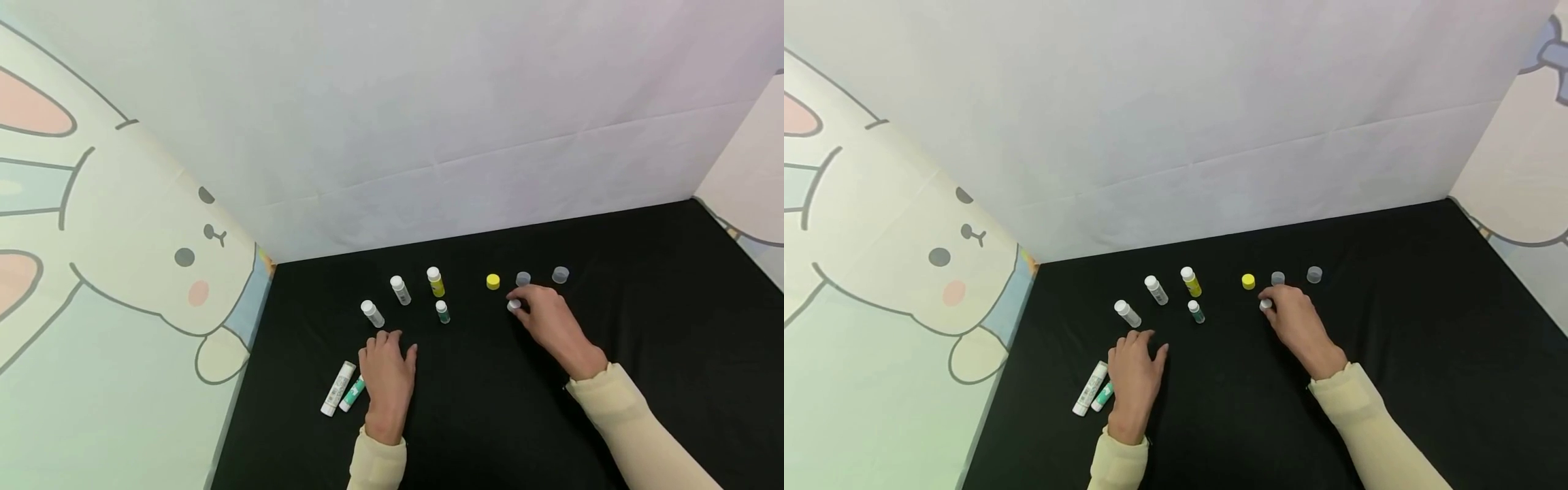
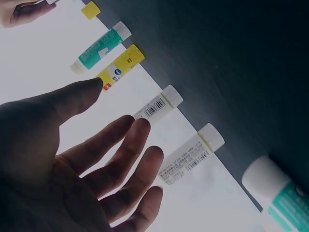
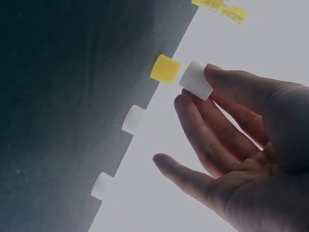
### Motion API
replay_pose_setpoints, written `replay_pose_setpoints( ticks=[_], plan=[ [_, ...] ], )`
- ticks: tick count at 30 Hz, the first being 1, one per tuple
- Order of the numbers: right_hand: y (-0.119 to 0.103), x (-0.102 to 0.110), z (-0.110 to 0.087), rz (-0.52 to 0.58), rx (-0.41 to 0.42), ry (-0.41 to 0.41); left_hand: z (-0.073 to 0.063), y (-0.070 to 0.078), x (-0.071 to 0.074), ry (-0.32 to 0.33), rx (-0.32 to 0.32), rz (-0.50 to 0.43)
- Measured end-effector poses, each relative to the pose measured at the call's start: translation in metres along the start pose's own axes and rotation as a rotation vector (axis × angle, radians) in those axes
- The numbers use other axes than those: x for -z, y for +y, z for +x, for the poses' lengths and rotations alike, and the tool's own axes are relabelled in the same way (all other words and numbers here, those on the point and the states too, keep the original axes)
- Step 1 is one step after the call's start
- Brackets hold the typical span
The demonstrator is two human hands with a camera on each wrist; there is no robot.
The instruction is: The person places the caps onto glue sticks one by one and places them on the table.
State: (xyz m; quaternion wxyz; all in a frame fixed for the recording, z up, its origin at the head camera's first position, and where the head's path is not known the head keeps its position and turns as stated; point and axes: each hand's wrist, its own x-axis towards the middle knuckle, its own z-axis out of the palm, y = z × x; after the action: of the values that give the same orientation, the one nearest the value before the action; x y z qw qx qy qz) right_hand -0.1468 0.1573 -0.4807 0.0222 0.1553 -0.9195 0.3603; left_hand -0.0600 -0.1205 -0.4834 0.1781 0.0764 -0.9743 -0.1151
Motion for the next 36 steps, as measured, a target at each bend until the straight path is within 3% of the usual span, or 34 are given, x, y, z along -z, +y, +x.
replay_pose_setpoints(
  ticks=[13,36],
  plan=[
    [-0.013,-0.003,0.001,0.018,0.028,0.02,0.007,0.015,-0.006,-0.074,0.022,-0.046],
    [-0.031,-0.017,-0.003,0.028,0.068,0.039,0.014,0.031,-0.026,-0.067,0.026,-0.098]
  ],
)
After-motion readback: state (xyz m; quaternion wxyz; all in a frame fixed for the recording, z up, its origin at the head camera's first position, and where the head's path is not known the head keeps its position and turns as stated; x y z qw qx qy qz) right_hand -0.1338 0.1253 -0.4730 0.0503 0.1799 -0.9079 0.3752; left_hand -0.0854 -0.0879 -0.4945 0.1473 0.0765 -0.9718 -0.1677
